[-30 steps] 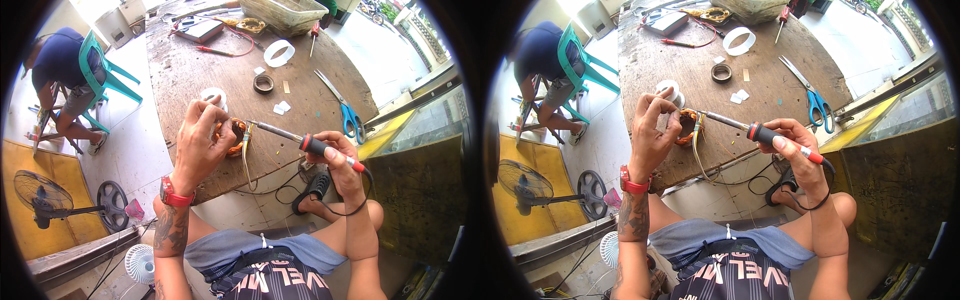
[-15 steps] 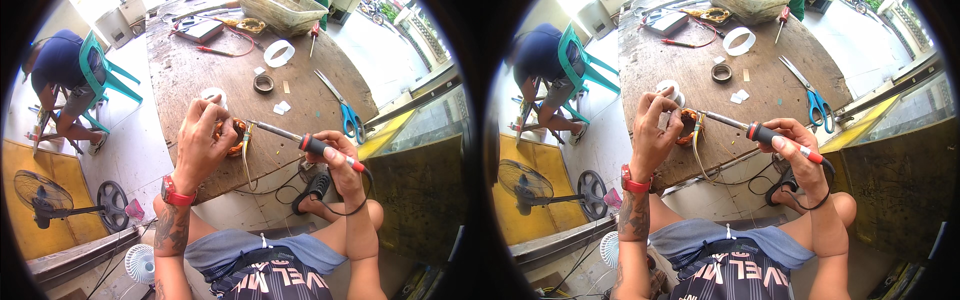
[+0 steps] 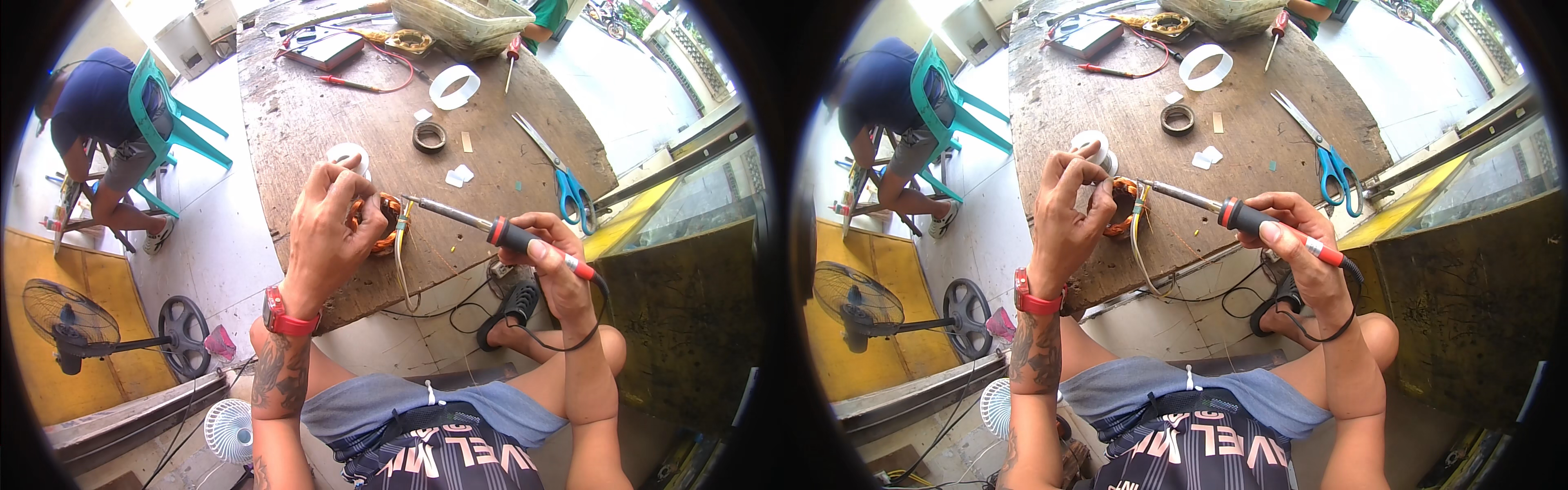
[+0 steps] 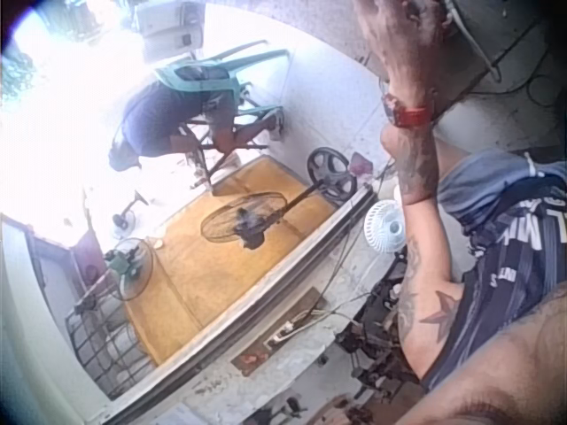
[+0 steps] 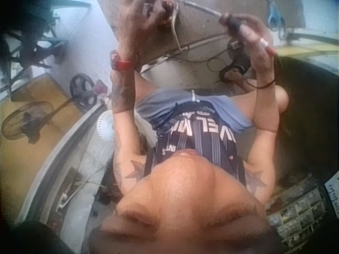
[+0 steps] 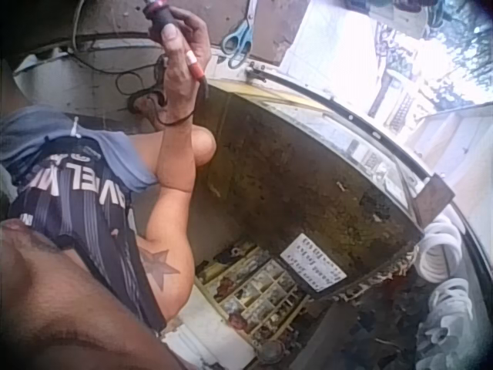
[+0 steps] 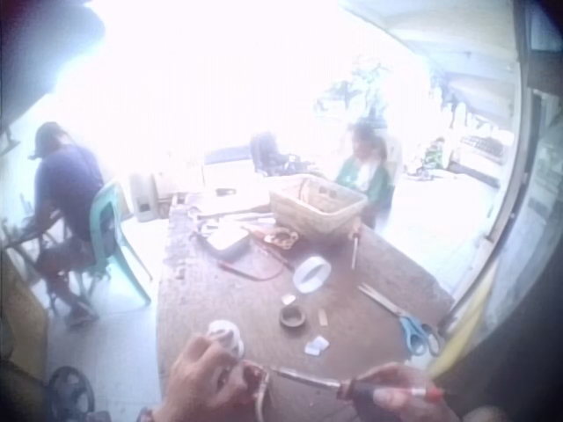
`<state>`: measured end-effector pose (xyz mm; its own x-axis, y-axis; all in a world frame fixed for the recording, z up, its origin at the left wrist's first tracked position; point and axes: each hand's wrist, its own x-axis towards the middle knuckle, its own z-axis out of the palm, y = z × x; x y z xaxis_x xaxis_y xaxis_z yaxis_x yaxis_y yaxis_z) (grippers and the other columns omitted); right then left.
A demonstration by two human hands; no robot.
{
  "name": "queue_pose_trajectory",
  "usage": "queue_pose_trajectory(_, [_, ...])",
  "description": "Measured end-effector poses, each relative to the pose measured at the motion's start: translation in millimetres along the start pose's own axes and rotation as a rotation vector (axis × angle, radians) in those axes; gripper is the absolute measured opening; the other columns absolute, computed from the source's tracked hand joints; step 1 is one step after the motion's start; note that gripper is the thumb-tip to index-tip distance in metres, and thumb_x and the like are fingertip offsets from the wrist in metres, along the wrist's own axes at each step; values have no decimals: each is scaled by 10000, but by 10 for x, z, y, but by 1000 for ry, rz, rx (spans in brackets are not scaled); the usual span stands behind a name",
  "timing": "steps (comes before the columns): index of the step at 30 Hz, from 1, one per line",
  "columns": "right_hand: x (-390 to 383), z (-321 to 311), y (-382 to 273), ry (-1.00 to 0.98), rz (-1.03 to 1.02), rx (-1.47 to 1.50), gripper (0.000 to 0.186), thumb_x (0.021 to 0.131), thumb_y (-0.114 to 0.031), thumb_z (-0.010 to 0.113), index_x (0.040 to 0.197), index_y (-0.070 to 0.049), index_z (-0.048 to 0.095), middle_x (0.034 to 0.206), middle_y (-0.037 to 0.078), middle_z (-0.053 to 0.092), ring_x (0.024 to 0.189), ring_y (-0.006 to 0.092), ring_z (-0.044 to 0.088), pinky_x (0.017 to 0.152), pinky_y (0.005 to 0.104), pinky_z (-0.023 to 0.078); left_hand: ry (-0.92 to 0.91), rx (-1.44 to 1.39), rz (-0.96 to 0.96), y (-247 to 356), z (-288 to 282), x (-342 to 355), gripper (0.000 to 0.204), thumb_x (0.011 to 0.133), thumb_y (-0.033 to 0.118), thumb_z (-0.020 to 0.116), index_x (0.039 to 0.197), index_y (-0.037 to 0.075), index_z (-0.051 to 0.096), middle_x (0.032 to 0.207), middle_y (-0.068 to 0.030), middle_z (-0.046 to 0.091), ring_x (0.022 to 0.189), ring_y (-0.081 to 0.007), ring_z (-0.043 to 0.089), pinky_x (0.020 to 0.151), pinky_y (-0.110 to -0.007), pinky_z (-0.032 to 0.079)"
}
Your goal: The person strips and twists wires, then solders them to a small orange coil on a wooden workbench. They use scissors to trim wire and a soldering iron to make connections, handling the coil and wires throughout.
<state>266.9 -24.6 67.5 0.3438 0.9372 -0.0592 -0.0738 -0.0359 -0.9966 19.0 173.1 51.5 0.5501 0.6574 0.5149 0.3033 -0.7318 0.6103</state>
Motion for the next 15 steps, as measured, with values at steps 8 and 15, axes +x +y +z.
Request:
queue_pose_trajectory(8, [-7,1,-23,9,2,-13,532,954,-336,712,1314,41,606,1109,156,709,968,198,745,932,338,623,-2,-3,0,6,-2,-4,89,910,51,685,983,1,684,1126,-179,635,1323,-405,634,1029,-491,551])
queue_pose_trajectory(15, [-10,4,-20,16,5,-2,532,955,-341,713,1314,37,608,1117,147,708,970,192,744,930,335,624,13,-24,-8,5,8,-4,96,911,48,680,992,-4,679,1131,-176,628,1327,-408,630,1036,-492,545])
